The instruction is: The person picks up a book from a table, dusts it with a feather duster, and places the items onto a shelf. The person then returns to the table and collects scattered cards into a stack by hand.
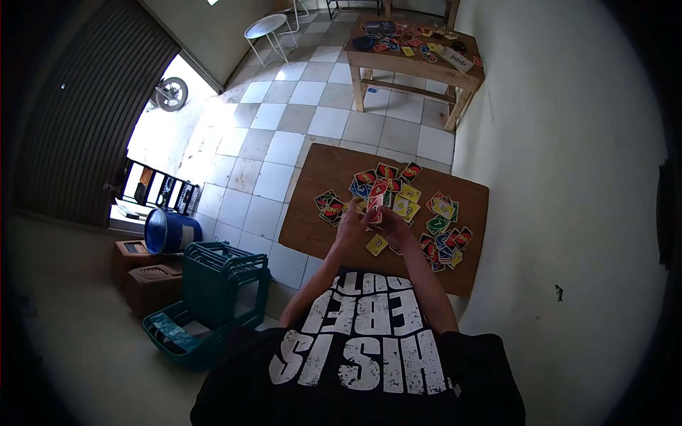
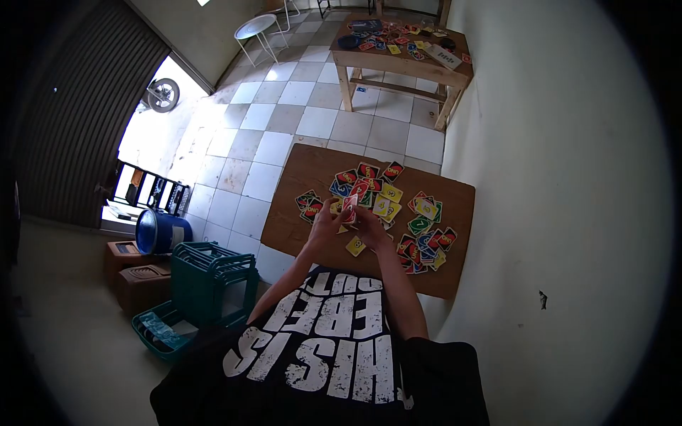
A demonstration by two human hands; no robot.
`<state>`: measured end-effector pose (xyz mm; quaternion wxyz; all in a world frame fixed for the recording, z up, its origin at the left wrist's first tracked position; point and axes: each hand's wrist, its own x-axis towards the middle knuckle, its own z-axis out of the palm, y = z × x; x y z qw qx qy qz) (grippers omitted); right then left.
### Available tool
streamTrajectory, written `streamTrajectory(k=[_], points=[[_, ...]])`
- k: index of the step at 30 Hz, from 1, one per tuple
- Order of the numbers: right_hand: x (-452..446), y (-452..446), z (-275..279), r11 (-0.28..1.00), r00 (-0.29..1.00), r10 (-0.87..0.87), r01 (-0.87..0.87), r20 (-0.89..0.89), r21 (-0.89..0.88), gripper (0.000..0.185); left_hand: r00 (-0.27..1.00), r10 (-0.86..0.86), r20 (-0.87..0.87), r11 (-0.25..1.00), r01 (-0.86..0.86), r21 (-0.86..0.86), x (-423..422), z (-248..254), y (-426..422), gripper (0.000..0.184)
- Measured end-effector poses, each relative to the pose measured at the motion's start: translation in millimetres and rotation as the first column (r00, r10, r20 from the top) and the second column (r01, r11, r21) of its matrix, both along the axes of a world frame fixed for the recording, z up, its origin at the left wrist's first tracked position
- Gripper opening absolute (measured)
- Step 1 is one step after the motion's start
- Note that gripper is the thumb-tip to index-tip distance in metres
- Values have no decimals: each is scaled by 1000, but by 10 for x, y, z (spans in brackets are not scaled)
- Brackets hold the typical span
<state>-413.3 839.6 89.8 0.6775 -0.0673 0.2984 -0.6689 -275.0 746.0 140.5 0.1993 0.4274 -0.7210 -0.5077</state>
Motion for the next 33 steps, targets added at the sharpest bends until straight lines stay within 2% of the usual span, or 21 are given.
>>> streamTrajectory(k=[1,4,7,10,13,16,18,21,27,31,33], points=[[-8,-8,15,1000,1000,-9,9,14,20,33,999,-22,34,998,23,-52,-4,-71,-53,56],[-46,-1,105,998,998,-25,22,53,52,32,956,-152,250,988,141,62,-50,499,-99,64],[-107,49,127,999,998,-31,29,62,45,32,952,-273,137,946,291,-143,-17,366,-188,74],[-130,178,202,998,999,-22,19,46,64,36,920,-354,165,830,391,-398,-8,624,-106,89],[-101,274,136,998,997,54,-56,51,33,46,843,-508,177,761,535,-367,-3,566,-124,102],[-45,296,160,994,994,104,-105,44,17,51,801,-569,188,772,598,-213,-5,420,-101,107],[-57,318,322,993,991,121,-121,60,0,53,796,-565,217,759,604,-243,-8,427,-73,107],[-71,347,260,990,982,139,-133,129,-52,52,804,-548,232,766,593,-247,-7,469,3,106],[-60,426,278,994,990,110,-109,89,-24,48,824,-514,239,775,565,-284,-34,379,89,99],[-64,519,403,987,976,155,-147,151,-65,48,825,-496,271,761,563,-323,-50,388,181,97],[-85,557,375,987,980,156,-150,124,-57,49,842,-496,211,770,539,-342,-76,352,243,98]])
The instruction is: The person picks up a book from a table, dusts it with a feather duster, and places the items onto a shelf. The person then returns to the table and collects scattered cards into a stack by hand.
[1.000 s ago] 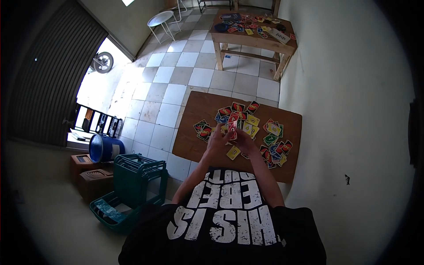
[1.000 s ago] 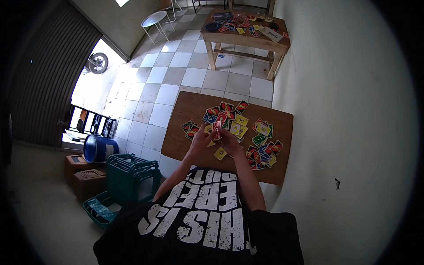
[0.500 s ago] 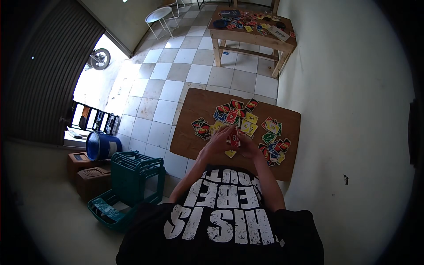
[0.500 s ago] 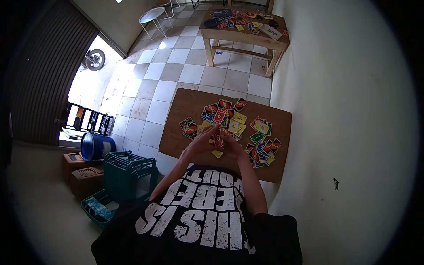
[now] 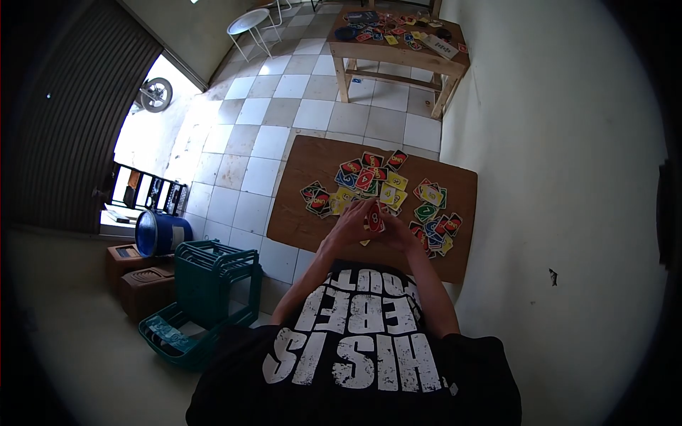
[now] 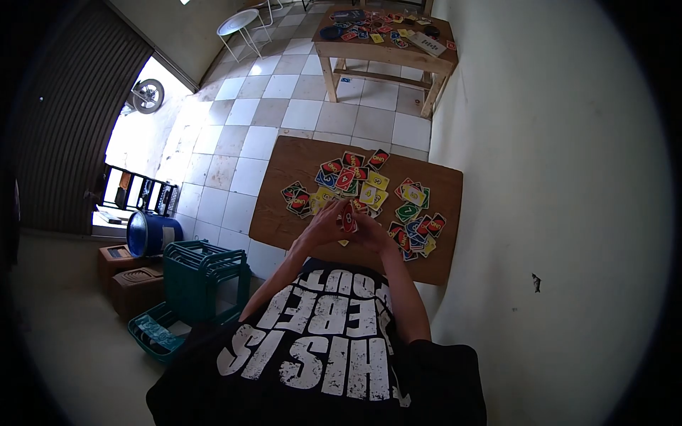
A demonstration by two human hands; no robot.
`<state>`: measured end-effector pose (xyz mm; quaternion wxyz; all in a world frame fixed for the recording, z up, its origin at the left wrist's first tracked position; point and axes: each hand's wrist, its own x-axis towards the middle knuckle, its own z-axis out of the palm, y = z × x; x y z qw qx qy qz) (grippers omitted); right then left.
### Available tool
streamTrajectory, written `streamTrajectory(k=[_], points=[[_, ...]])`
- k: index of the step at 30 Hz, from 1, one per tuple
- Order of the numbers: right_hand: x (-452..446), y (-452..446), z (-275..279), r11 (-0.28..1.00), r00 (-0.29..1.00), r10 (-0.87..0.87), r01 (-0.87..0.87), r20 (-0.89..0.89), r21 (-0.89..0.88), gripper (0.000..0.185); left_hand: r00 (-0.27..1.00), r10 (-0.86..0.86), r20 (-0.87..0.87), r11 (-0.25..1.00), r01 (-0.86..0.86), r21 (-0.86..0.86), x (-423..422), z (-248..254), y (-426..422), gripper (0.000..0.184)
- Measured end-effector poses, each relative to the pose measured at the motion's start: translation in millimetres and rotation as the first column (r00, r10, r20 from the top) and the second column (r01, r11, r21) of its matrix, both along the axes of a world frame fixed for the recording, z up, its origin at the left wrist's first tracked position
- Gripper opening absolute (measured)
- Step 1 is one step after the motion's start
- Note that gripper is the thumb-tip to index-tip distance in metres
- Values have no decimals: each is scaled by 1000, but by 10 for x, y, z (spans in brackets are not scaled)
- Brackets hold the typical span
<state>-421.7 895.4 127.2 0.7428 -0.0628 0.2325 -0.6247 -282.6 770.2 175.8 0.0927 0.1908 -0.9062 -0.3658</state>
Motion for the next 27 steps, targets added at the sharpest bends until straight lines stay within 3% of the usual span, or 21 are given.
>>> streamTrajectory(k=[3,7,10,12,13,14,16,19,22,27], points=[[5,62,22,996,990,-69,75,-127,41,47,1000,-3,-4,1000,3,27,-22,-76,63,99],[-25,164,-44,995,989,-38,50,-146,85,42,994,-32,101,999,28,47,-34,-150,121,102],[-40,244,-359,979,972,-4,53,-236,199,36,997,-27,66,974,11,228,2,-297,222,105],[-13,338,-980,937,939,34,90,-342,339,36,993,25,118,988,-43,152,97,-865,299,100],[20,420,-975,909,938,5,140,-346,392,35,988,53,142,991,-70,113,146,-1112,345,98],[61,498,-930,877,935,-23,189,-353,442,34,958,84,275,990,-113,88,189,-1225,371,92],[105,610,-898,817,936,-109,276,-335,506,31,841,141,522,984,-179,23,264,-1344,365,80],[163,761,-927,752,924,-259,376,-281,542,28,741,240,627,949,-314,8,291,-1306,347,63],[254,840,-972,721,904,-332,427,-269,545,30,700,320,638,930,-361,-69,277,-1338,319,56],[445,968,-893,660,871,-373,490,-319,569,31,736,316,599,944,-306,-123,180,-1492,247,55]])
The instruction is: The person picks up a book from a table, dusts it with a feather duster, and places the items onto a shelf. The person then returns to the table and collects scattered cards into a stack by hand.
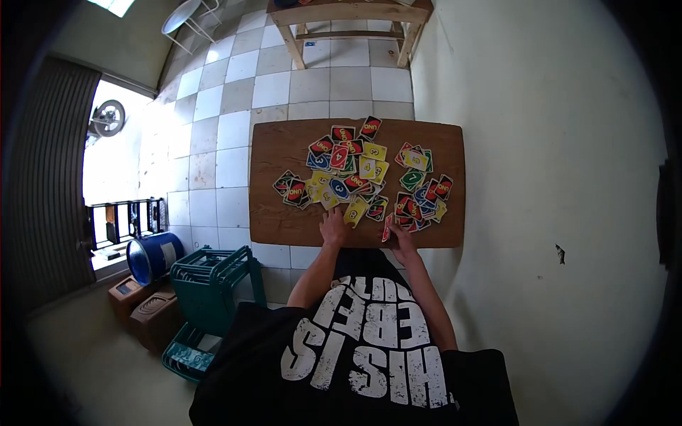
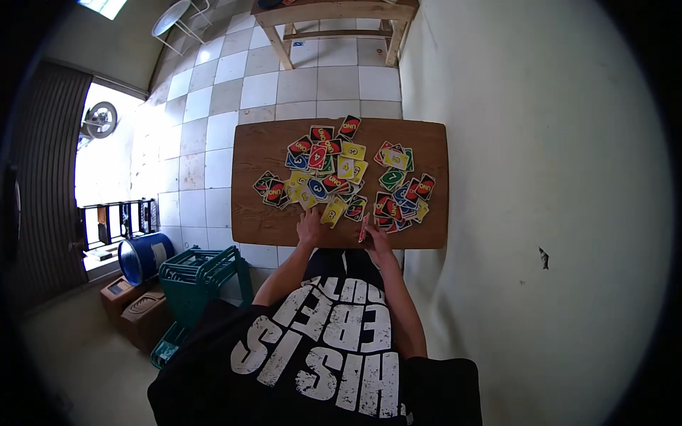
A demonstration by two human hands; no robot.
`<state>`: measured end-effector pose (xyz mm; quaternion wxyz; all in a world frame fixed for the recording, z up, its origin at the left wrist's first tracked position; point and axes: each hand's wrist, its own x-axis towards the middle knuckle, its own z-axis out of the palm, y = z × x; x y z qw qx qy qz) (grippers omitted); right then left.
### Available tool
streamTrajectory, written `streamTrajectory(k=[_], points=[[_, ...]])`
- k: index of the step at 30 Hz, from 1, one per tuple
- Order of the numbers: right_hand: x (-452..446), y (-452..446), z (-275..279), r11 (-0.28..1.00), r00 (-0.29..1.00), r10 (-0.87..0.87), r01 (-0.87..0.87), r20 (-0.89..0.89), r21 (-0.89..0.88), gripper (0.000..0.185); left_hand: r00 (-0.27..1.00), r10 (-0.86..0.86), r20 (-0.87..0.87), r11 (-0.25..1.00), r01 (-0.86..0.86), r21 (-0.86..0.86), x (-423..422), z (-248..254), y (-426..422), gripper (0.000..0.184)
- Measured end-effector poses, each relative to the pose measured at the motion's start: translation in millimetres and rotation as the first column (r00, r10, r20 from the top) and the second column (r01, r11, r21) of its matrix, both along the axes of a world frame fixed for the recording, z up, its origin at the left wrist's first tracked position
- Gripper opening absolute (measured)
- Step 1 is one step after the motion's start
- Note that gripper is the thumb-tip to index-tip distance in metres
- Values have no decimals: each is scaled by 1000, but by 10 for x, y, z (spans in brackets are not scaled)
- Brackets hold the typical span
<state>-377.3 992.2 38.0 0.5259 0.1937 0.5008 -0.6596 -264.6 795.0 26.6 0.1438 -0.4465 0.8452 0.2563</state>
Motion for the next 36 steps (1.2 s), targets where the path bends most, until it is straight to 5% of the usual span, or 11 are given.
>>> streamTrajectory(k=[7,10,13,16,19,22,25,36], points=[[201,180,230,997,997,-77,77,8,15,25,992,-99,-76,995,98,-6,-99,-407,-7,43],[239,226,306,995,997,-81,82,-16,50,25,992,124,4,971,-122,204,-122,-303,-70,37],[221,175,353,996,997,-71,72,-23,59,26,986,128,-106,967,-101,232,-46,-169,-170,39],[173,11,220,999,998,-50,50,-39,-5,25,977,8,-214,942,64,330,109,-594,-376,45],[131,-124,229,1000,997,5,-7,-74,-23,25,958,101,-267,894,30,446,172,-548,-498,47],[16,-355,323,997,991,67,-72,-120,-31,28,939,301,-169,873,-199,446,177,-569,-580,46],[-17,-492,391,995,990,70,-78,-121,-62,28,970,223,-102,958,-198,209,177,-318,-667,39],[-90,-792,349,961,998,-14,-4,-64,-278,26,908,257,-330,855,-54,516,16,506,-876,43]])
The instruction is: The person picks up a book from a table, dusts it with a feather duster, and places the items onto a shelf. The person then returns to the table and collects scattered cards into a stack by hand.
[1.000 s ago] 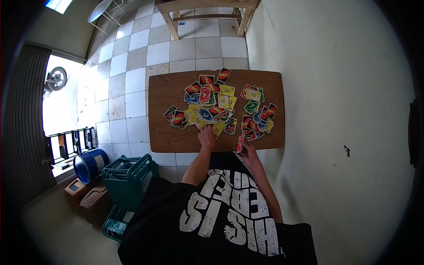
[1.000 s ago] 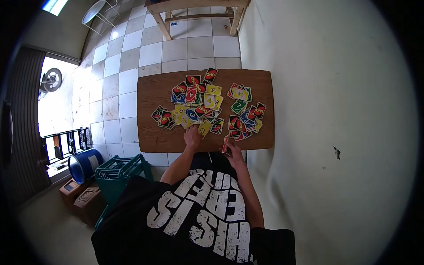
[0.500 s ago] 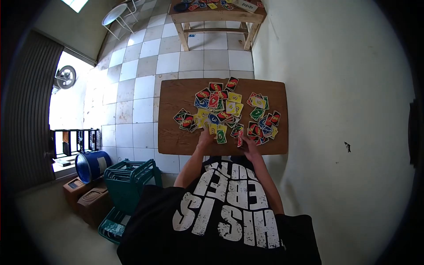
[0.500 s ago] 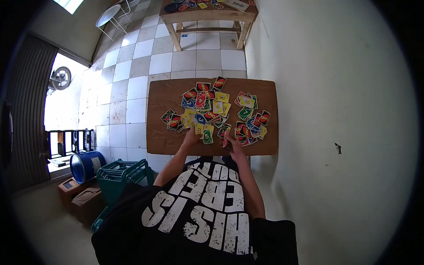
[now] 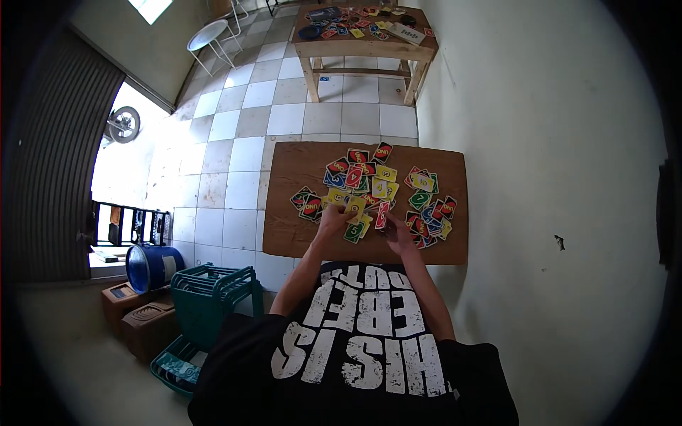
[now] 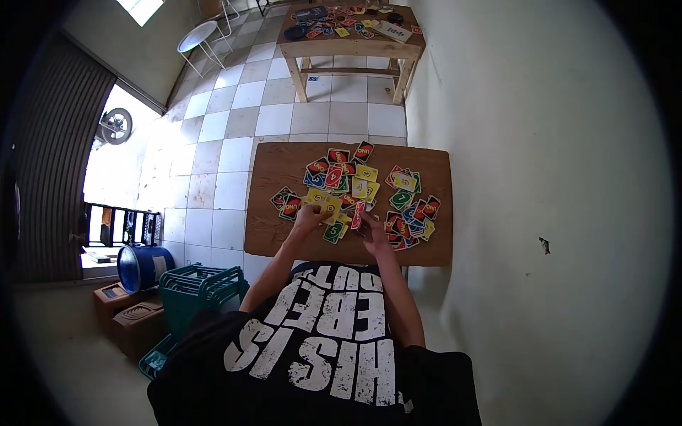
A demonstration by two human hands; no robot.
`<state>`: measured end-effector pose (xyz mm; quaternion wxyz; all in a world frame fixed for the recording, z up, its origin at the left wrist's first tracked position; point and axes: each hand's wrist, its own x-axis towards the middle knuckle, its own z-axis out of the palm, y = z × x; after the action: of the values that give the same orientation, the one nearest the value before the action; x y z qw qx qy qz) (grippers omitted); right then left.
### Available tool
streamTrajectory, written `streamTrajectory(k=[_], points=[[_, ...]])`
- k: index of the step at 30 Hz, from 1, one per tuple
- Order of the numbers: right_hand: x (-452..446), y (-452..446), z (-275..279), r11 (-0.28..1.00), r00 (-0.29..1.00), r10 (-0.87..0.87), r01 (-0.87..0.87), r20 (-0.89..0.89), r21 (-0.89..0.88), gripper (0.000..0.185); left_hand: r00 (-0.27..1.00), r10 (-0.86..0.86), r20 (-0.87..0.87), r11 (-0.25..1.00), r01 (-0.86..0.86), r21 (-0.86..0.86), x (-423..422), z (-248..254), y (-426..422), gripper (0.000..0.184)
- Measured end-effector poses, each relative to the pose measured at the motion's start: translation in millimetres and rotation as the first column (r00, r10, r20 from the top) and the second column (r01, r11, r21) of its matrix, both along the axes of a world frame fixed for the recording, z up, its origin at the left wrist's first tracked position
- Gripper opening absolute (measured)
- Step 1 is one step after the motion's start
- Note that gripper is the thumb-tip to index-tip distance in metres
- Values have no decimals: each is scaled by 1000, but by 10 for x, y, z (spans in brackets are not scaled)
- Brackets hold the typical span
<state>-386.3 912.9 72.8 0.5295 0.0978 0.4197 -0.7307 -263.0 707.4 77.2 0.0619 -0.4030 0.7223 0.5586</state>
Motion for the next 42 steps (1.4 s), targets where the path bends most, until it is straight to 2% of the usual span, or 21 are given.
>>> streamTrajectory(k=[4,7,10,13,16,19,22,25,28,34,37,42], points=[[-11,-122,98,992,999,16,-12,35,-129,35,975,55,-215,991,-28,129,-175,-82,39,44],[-15,-191,30,975,999,16,-5,47,-220,42,965,86,-247,970,-24,243,-259,344,139,53],[20,-257,148,964,999,24,-10,48,-265,45,928,98,-360,968,-5,251,-286,515,266,63],[44,-269,249,960,997,18,4,74,-279,45,937,-40,-348,997,16,-72,-286,580,315,68],[35,-242,220,955,995,34,-6,90,-298,44,950,-147,-276,972,88,-216,-295,721,337,70],[29,-235,159,955,996,17,12,92,-298,43,906,-272,-324,911,134,-390,-298,539,332,79],[53,-229,210,961,997,0,21,76,-275,42,914,-348,-210,881,242,-408,-276,627,321,87],[57,-249,163,961,998,-2,21,66,-277,40,863,-442,-247,792,245,-560,-236,583,317,93],[45,-236,119,954,998,17,3,64,-299,39,735,-595,-326,695,268,-667,-198,661,248,98],[88,-266,183,948,994,64,-34,83,-317,40,800,-559,-219,757,384,-529,-195,850,221,100],[90,-272,157,962,994,86,-65,65,-267,40,789,-560,-252,753,357,-553,-168,754,213,101],[66,-187,-98,964,994,88,-67,72,-257,41,768,-589,-251,756,415,-506,-161,631,176,102]])
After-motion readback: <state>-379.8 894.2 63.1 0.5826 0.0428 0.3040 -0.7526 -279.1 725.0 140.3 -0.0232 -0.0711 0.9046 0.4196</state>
